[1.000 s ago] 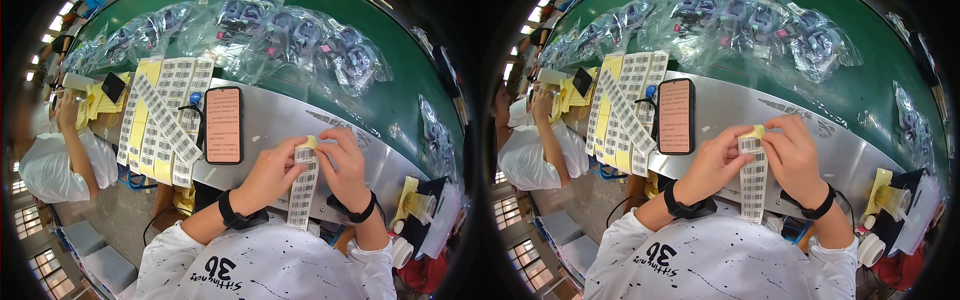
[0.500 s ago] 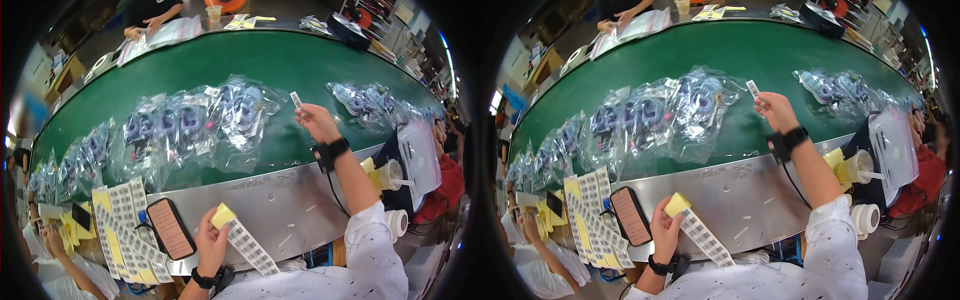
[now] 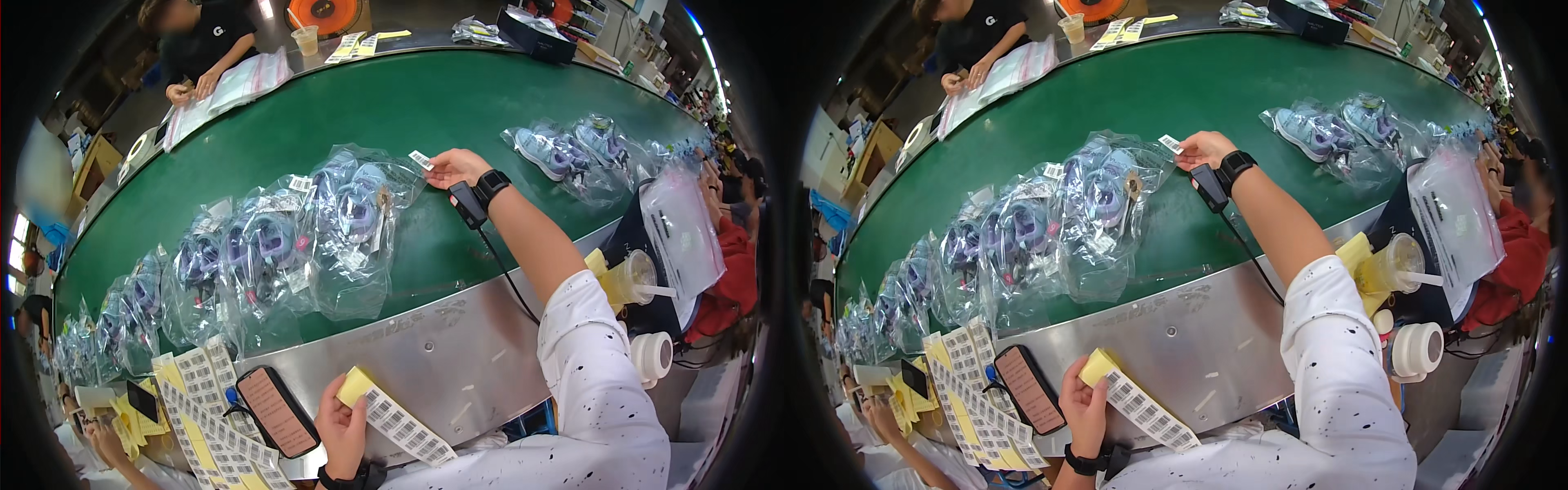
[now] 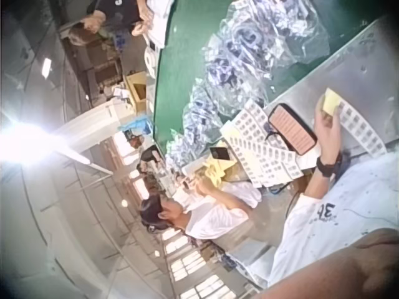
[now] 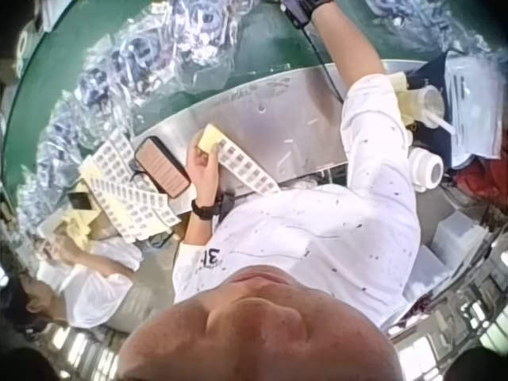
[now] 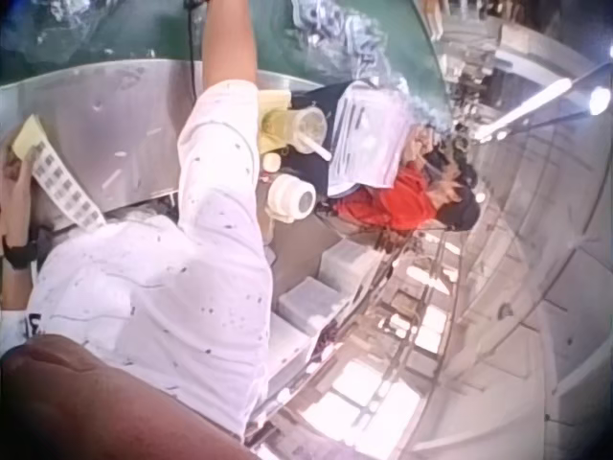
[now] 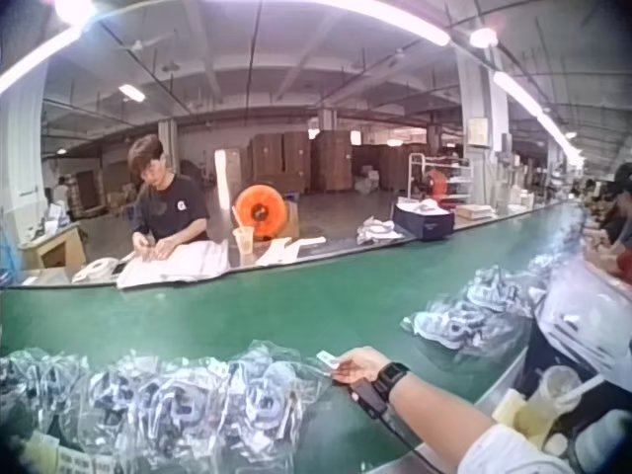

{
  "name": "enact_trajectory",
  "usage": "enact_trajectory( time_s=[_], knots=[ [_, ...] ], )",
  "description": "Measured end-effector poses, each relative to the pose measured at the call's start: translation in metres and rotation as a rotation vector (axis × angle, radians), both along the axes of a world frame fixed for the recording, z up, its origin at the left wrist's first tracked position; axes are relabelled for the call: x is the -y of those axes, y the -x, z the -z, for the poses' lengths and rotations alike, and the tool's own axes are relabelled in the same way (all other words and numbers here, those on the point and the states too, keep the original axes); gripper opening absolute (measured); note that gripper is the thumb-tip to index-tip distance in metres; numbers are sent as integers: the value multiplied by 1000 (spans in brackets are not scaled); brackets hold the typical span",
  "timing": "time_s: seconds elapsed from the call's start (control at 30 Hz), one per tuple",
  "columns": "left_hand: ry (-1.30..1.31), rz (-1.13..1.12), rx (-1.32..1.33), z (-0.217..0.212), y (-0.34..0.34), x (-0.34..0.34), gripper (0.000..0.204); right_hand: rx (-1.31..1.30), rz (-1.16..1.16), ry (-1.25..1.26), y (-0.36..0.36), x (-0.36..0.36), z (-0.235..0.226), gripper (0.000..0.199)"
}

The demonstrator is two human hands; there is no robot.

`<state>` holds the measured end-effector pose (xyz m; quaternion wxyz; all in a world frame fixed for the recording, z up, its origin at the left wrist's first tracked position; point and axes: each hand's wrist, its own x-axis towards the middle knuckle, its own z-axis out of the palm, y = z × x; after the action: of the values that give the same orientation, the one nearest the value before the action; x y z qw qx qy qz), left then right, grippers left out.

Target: The person applies barcode labels to clear plastic bags containing purple slippers. They peel individual labels from a sheet, place them on the bags, and use a handheld scanner to scan the barcode on each bag. The labeled bags are then moved to a pile on the table.

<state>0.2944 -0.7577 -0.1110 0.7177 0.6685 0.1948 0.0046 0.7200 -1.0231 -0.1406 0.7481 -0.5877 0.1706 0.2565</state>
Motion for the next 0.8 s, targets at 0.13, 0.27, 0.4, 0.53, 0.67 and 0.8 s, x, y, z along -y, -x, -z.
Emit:
enact_trajectory(
  time_s=[0.13,0.27,0.4,0.53,0.67,0.8],
  knots=[
    [-11,16,-16,0,-1,2,45,41,28,124,-7,-6,-2,10],
    [-30,24,-32,0,-1,4,44,127,-162,559,-2,-19,-13,13],
    [-17,15,-31,-4,-2,9,44,325,-483,1127,6,-29,-23,33],
    [-400,59,175,-9,10,0,39,622,-502,1549,20,-16,-43,52],
    [-876,226,334,-21,28,-33,48,851,-187,1688,-14,77,-30,38],
    [-850,195,286,-17,37,-45,59,1106,-150,2040,-42,283,-12,48]
  ],
)
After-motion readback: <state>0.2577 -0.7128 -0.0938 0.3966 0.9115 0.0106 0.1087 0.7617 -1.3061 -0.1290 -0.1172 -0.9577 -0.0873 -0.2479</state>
